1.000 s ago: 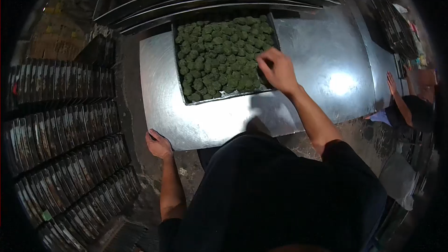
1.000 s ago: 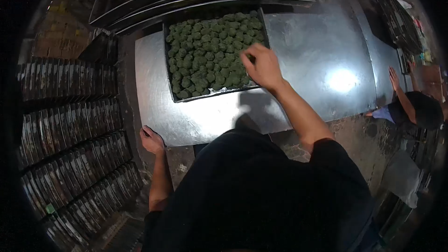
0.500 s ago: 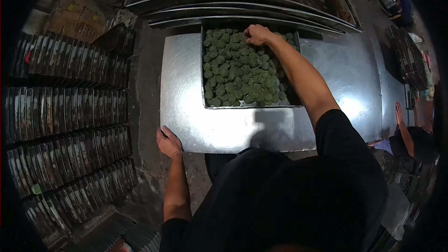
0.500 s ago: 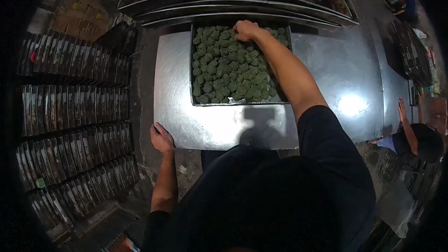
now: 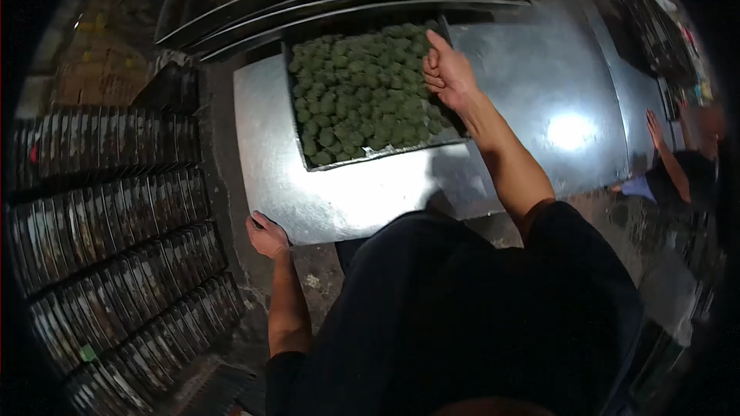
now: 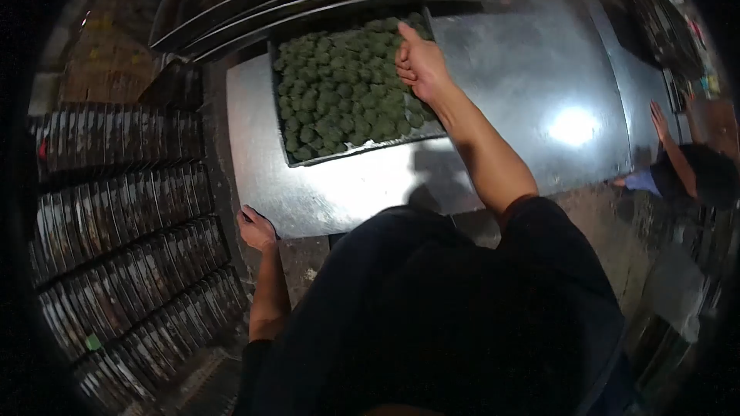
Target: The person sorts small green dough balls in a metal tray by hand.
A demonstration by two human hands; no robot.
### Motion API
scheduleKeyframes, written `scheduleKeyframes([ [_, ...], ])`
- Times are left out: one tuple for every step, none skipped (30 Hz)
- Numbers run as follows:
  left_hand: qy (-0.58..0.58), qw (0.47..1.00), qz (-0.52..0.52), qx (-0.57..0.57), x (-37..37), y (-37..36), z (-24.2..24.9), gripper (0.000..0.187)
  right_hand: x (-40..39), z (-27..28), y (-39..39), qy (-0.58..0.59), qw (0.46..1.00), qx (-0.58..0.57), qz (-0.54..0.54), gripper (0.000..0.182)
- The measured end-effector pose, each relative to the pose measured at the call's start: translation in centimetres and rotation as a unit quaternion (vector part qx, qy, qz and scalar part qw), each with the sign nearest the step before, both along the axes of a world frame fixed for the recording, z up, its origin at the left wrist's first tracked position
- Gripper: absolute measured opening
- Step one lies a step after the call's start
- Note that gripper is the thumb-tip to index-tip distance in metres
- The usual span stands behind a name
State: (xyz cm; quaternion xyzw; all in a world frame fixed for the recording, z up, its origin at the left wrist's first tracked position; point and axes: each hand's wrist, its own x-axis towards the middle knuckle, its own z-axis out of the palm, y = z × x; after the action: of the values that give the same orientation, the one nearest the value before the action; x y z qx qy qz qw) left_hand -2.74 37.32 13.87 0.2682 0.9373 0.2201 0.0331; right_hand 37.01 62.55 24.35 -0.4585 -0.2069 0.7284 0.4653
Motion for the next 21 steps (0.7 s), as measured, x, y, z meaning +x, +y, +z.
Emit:
scheduleKeyframes([
  [0.006, 1.000, 0.002, -0.006, 0.1, 0.2, 0.1, 0.060, -0.3, 0.7, -1.1, -0.113, 0.992, 0.050, -0.027, 0.056],
  [0.007, 1.000, -0.007, -0.009, 0.2, 0.2, 0.0, 0.060, 0.3, 1.1, -2.2, -0.112, 0.992, 0.046, -0.036, 0.056],
  [0.006, 1.000, 0.000, 0.000, 0.2, 0.2, -0.2, 0.062, 0.7, 1.4, -3.0, -0.121, 0.990, 0.056, -0.043, 0.057],
  [0.006, 1.000, 0.007, 0.009, 0.1, 0.1, -0.3, 0.063, 1.0, 1.5, -3.5, -0.129, 0.988, 0.067, -0.050, 0.057],
  [0.009, 1.000, 0.003, 0.009, -0.2, -0.1, -0.6, 0.063, 2.8, 1.0, -3.8, -0.070, 0.995, 0.070, -0.025, 0.051],
  [0.023, 1.000, -0.003, 0.017, -0.4, -0.2, -1.0, 0.063, 3.4, 0.7, -4.2, -0.068, 0.995, 0.070, -0.028, 0.051],
  [0.036, 0.999, -0.008, 0.025, -0.1, -0.1, -0.7, 0.063, 3.7, 0.7, -4.7, -0.049, 0.996, 0.059, -0.042, 0.044],
  [0.037, 0.999, -0.010, 0.026, 0.1, 0.1, -0.4, 0.063, 4.1, 0.6, -5.1, -0.031, 0.997, 0.047, -0.054, 0.038],
  [0.018, 1.000, -0.002, 0.009, 0.2, 0.1, -0.1, 0.063, 4.9, 0.2, -5.6, -0.030, 0.997, 0.047, -0.056, 0.038],
  [-0.001, 1.000, 0.006, -0.009, 0.5, 0.1, 0.3, 0.062, 5.8, -0.7, -6.3, 0.018, 0.998, 0.018, -0.061, 0.033],
  [0.001, 1.000, 0.006, -0.010, 0.7, 0.2, 0.3, 0.062, 6.4, -1.3, -6.9, 0.068, 0.996, -0.009, -0.066, 0.029],
  [0.002, 1.000, 0.005, -0.007, 0.6, 0.0, 0.5, 0.062, 6.4, -2.0, -7.3, 0.120, 0.990, -0.037, -0.065, 0.028],
  [0.000, 1.000, 0.003, -0.004, 0.6, 0.0, 0.4, 0.062, 5.5, -1.4, -7.5, 0.120, 0.980, -0.096, -0.126, 0.027],
  [0.001, 1.000, 0.007, -0.004, 0.4, 0.0, 0.1, 0.062, 5.4, -1.6, -7.8, 0.120, 0.981, -0.096, -0.122, 0.027],
  [0.009, 1.000, -0.002, 0.002, 0.0, 0.0, -0.3, 0.062, 5.5, -1.9, -8.2, 0.130, 0.986, -0.077, -0.076, 0.031],
  [0.016, 1.000, -0.010, 0.006, -0.2, -0.3, -0.6, 0.062, 5.4, -2.1, -8.7, 0.140, 0.988, -0.060, -0.030, 0.037],
  [0.016, 1.000, -0.005, 0.004, -0.2, -0.4, -0.7, 0.062, 4.0, -0.1, -9.3, 0.029, 0.996, -0.062, -0.053, 0.048],
  [0.021, 1.000, -0.009, 0.007, -0.2, -0.3, -0.8, 0.062, 3.5, -0.1, -9.7, 0.030, 0.996, -0.064, -0.050, 0.048],
  [0.025, 1.000, -0.015, 0.012, -0.2, -0.4, -0.8, 0.063, 3.2, -0.2, -9.9, -0.033, 0.999, -0.028, -0.031, 0.049],
  [0.026, 0.999, -0.015, 0.012, -0.2, -0.4, -0.8, 0.063, 3.1, -0.3, -10.0, -0.096, 0.995, 0.008, -0.015, 0.050],
  [0.026, 0.999, -0.014, 0.013, -0.2, -0.4, -0.8, 0.063, 3.6, -0.7, -9.9, -0.095, 0.995, 0.009, -0.016, 0.050],
])
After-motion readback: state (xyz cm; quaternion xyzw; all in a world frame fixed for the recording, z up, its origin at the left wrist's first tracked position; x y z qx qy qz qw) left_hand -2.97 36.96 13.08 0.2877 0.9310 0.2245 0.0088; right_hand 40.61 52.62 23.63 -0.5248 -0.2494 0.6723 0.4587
